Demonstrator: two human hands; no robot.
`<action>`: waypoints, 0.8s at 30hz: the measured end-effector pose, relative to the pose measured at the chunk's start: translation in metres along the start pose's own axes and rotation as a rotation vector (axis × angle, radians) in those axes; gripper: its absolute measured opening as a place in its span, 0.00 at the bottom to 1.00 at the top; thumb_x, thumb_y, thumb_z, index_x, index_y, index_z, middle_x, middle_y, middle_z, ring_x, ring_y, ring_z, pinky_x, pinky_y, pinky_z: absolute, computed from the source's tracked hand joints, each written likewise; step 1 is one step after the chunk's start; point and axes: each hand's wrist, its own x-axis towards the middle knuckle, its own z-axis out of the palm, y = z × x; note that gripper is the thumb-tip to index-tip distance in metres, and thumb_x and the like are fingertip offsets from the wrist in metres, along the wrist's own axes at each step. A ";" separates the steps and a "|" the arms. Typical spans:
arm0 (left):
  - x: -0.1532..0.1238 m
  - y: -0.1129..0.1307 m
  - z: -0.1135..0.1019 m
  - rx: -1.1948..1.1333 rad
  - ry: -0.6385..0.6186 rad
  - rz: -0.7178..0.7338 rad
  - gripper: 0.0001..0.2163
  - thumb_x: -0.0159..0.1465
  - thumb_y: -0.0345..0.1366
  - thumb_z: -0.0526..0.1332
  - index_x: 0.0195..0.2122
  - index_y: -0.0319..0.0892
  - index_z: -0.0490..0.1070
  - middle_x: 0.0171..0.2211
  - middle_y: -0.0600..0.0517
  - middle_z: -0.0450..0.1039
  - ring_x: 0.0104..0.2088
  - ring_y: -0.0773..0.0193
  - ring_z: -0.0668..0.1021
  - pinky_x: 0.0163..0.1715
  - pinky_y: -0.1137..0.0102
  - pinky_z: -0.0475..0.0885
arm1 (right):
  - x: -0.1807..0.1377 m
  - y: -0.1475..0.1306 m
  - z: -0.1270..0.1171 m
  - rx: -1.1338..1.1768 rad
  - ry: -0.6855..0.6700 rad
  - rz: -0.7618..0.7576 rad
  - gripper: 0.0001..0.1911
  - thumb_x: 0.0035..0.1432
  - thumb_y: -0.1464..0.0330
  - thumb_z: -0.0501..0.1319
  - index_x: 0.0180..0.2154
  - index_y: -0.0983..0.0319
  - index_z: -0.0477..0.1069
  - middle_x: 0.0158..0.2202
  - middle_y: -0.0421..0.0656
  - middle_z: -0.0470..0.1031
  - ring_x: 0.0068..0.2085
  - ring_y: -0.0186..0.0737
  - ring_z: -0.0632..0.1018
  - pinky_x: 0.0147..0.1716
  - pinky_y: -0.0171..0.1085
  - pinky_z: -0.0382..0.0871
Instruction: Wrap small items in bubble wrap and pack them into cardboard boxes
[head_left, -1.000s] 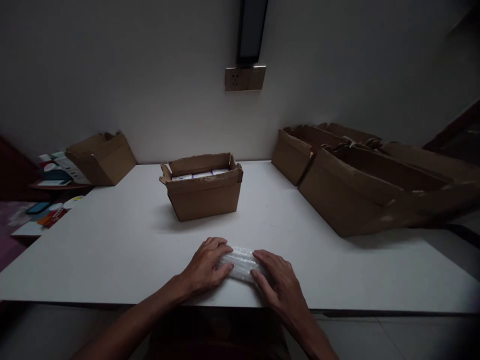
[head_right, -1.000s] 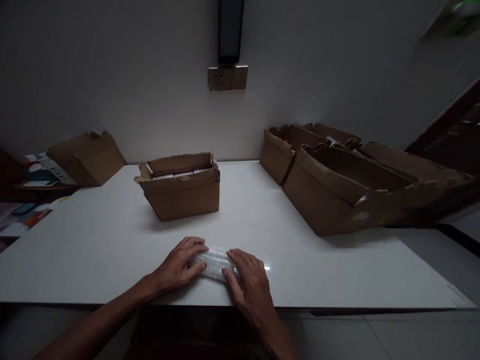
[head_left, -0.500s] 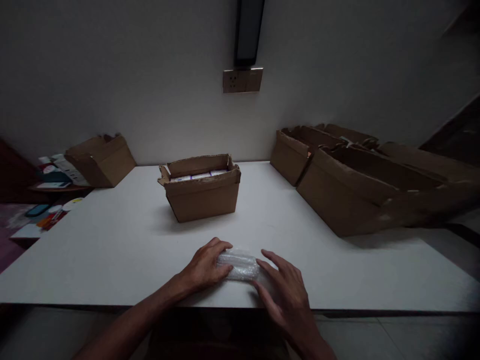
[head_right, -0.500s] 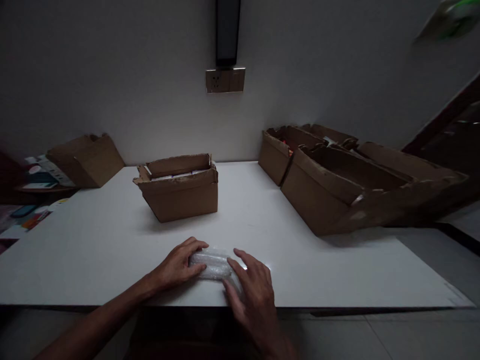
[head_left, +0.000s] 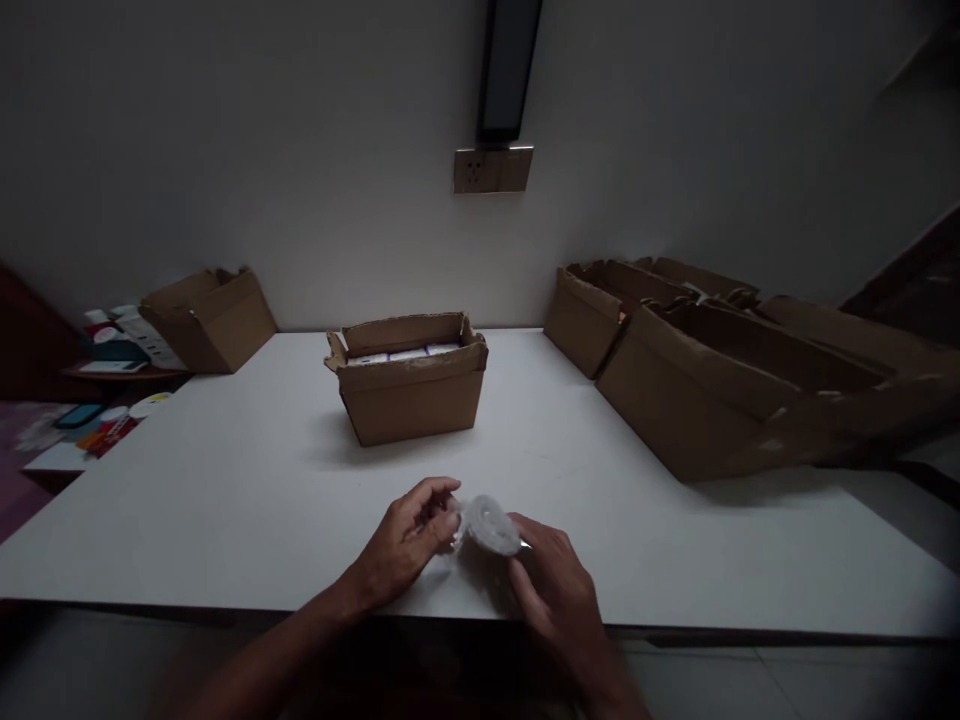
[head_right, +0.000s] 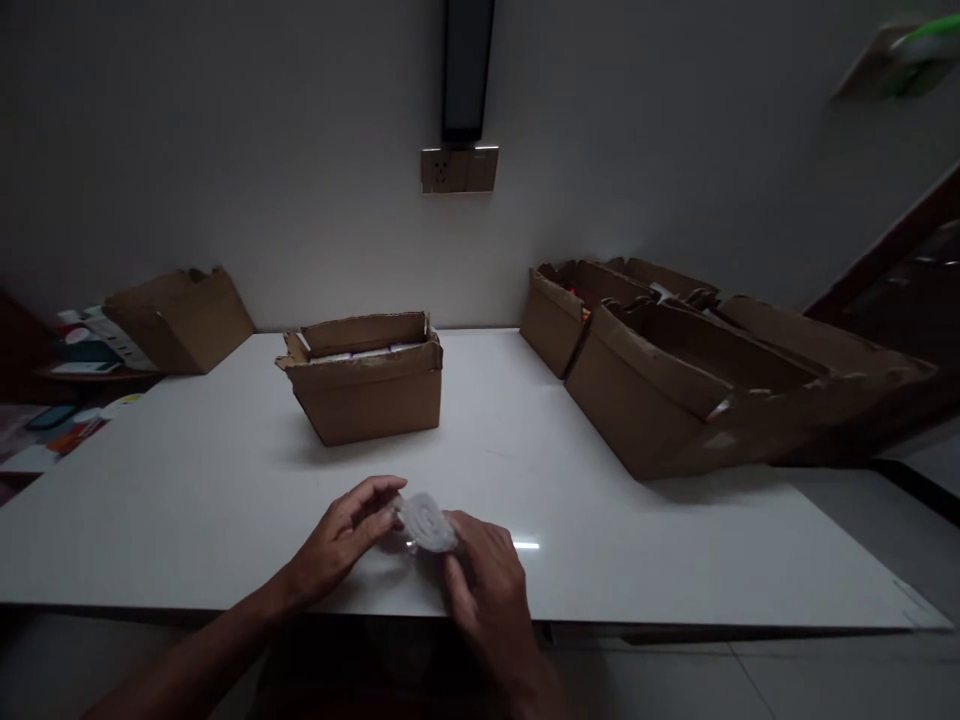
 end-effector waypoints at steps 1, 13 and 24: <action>-0.001 0.000 0.000 0.016 0.034 0.022 0.20 0.64 0.43 0.59 0.56 0.42 0.67 0.49 0.45 0.72 0.46 0.58 0.74 0.46 0.65 0.70 | 0.001 -0.001 -0.002 0.074 -0.002 0.107 0.14 0.64 0.72 0.57 0.50 0.58 0.72 0.44 0.44 0.80 0.43 0.42 0.80 0.41 0.37 0.73; 0.000 -0.001 0.015 0.162 -0.006 0.044 0.07 0.55 0.30 0.60 0.35 0.40 0.74 0.32 0.53 0.74 0.34 0.63 0.73 0.35 0.71 0.66 | 0.007 -0.010 -0.013 0.429 -0.196 0.512 0.25 0.55 0.61 0.65 0.55 0.60 0.70 0.53 0.48 0.77 0.52 0.47 0.78 0.50 0.39 0.74; 0.010 -0.001 0.005 0.494 0.051 0.338 0.09 0.55 0.30 0.66 0.38 0.42 0.72 0.37 0.50 0.75 0.39 0.60 0.76 0.40 0.68 0.70 | 0.015 0.010 -0.011 0.310 -0.124 0.542 0.15 0.53 0.55 0.65 0.36 0.59 0.77 0.31 0.42 0.80 0.32 0.40 0.81 0.31 0.30 0.76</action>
